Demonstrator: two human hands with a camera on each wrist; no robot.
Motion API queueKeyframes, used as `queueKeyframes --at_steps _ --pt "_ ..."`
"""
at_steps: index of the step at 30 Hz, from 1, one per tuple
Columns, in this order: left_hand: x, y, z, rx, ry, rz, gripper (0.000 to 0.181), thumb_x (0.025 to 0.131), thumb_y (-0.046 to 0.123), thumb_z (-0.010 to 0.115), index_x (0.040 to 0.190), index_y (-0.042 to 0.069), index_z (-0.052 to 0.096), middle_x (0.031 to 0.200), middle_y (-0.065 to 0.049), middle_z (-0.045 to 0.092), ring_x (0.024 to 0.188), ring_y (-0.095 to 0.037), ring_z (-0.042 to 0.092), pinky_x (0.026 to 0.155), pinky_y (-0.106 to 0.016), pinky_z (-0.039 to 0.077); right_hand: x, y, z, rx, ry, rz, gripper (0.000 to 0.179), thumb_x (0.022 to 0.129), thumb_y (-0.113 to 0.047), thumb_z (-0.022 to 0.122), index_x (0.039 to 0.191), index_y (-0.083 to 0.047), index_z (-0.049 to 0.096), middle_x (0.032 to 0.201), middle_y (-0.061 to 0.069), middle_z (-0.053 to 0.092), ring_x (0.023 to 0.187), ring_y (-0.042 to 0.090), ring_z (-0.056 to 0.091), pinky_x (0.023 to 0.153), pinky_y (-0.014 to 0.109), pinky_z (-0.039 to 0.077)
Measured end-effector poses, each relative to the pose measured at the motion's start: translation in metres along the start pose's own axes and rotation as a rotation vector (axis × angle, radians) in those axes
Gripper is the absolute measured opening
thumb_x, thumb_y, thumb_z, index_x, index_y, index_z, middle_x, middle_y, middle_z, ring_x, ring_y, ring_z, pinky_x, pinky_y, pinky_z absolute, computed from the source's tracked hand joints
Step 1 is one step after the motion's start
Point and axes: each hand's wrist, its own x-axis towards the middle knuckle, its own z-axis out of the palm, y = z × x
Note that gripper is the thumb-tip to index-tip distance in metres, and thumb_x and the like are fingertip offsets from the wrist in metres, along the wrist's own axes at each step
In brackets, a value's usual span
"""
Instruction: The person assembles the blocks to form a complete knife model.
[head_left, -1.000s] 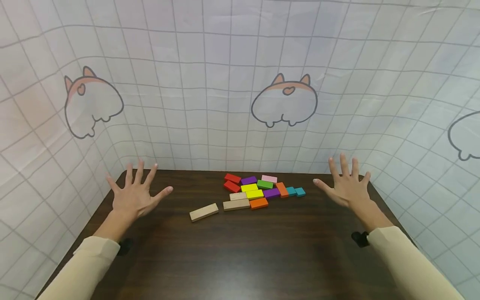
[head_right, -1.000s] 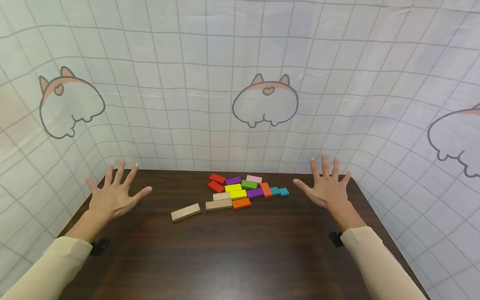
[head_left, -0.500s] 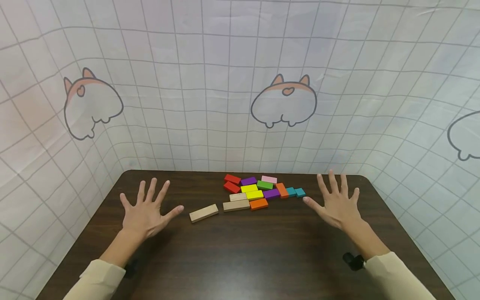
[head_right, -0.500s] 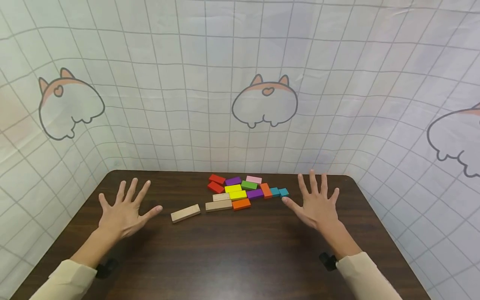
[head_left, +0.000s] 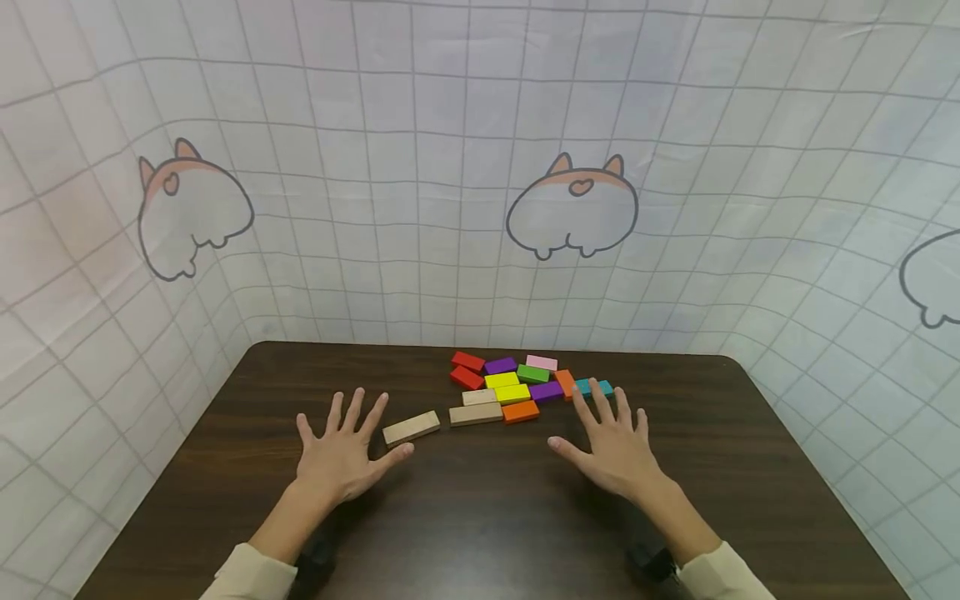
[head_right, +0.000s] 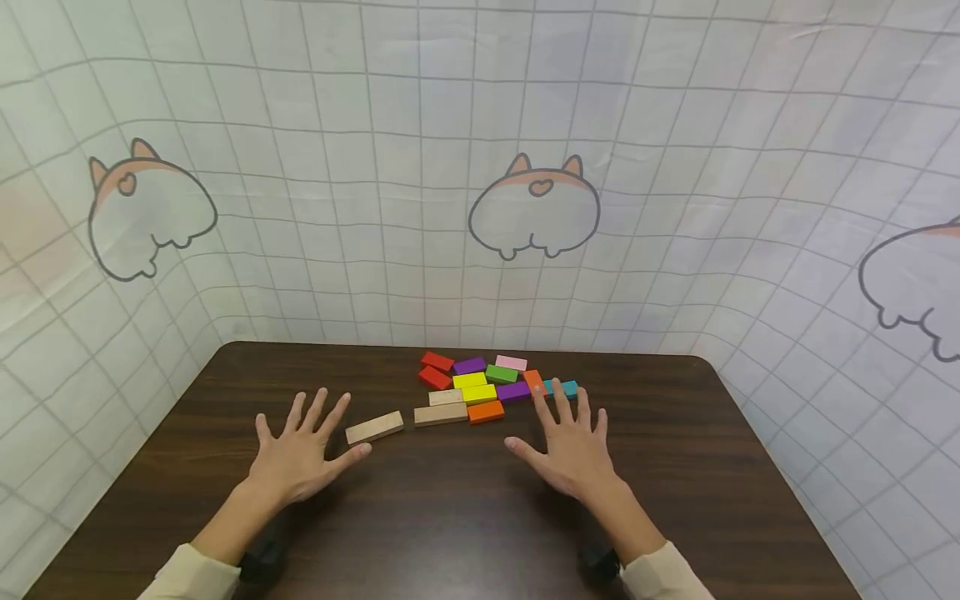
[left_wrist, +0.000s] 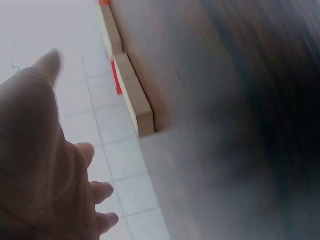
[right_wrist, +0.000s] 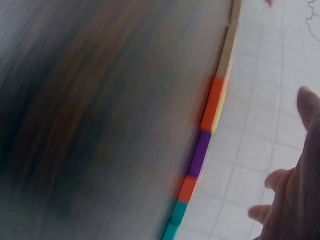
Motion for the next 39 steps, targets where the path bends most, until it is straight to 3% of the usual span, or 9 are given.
queueKeyframes --at_steps 5,9,14,19,24,29,39 --pt "0.005 0.008 0.007 -0.043 -0.021 0.037 0.098 0.089 0.084 0.046 0.165 0.026 0.022 0.167 -0.020 0.027 0.155 -0.048 0.017 0.111 -0.083 0.006 0.004 -0.016 0.008 0.093 -0.006 -0.042 0.092 0.093 -0.069 0.055 0.164 -0.018 0.025 0.170 0.014 0.024 0.152 0.051 0.020 0.115 0.077 0.008" --pt "0.010 0.009 0.010 -0.086 0.009 0.072 0.093 0.090 0.072 0.061 0.163 0.022 0.031 0.158 -0.022 0.043 0.150 -0.049 0.031 0.110 -0.082 0.015 0.009 -0.025 0.015 0.180 -0.003 -0.097 0.089 0.092 -0.062 0.063 0.163 -0.018 0.031 0.164 0.014 0.036 0.148 0.048 0.028 0.114 0.075 0.012" --pt "0.019 0.005 0.012 -0.163 0.057 0.105 0.086 0.087 0.057 0.075 0.158 0.019 0.042 0.145 -0.020 0.058 0.139 -0.043 0.047 0.108 -0.079 0.026 0.020 -0.034 0.024 0.298 -0.032 -0.148 0.084 0.093 -0.051 0.070 0.162 -0.021 0.033 0.159 0.014 0.042 0.145 0.044 0.032 0.113 0.073 0.016" --pt "0.027 -0.003 0.010 -0.244 0.057 0.139 0.074 0.086 0.046 0.081 0.148 0.015 0.055 0.136 -0.019 0.065 0.128 -0.042 0.056 0.104 -0.072 0.035 0.034 -0.042 0.034 0.388 -0.033 -0.155 0.078 0.093 -0.043 0.073 0.159 -0.019 0.039 0.158 0.016 0.044 0.144 0.044 0.033 0.113 0.072 0.017" --pt "0.034 -0.011 0.010 -0.321 0.018 0.149 0.063 0.085 0.039 0.084 0.139 0.014 0.064 0.119 -0.011 0.071 0.114 -0.036 0.060 0.099 -0.068 0.038 0.049 -0.049 0.040 0.430 -0.054 -0.129 0.075 0.093 -0.043 0.074 0.158 -0.022 0.042 0.158 0.010 0.046 0.145 0.043 0.032 0.114 0.071 0.015" --pt "0.040 -0.016 0.011 -0.373 -0.019 0.141 0.055 0.083 0.034 0.086 0.132 0.016 0.069 0.113 -0.008 0.073 0.110 -0.033 0.063 0.099 -0.064 0.041 0.061 -0.052 0.042 0.466 -0.092 -0.117 0.069 0.093 -0.041 0.075 0.154 -0.022 0.048 0.158 0.006 0.048 0.144 0.044 0.033 0.114 0.071 0.014" --pt "0.047 -0.020 0.011 -0.444 -0.069 0.136 0.042 0.082 0.025 0.088 0.121 0.020 0.075 0.107 -0.001 0.073 0.108 -0.027 0.064 0.097 -0.057 0.047 0.081 -0.048 0.045 0.407 -0.153 -0.116 0.058 0.091 -0.035 0.079 0.144 -0.023 0.060 0.142 0.001 0.063 0.132 0.036 0.042 0.111 0.068 0.014"
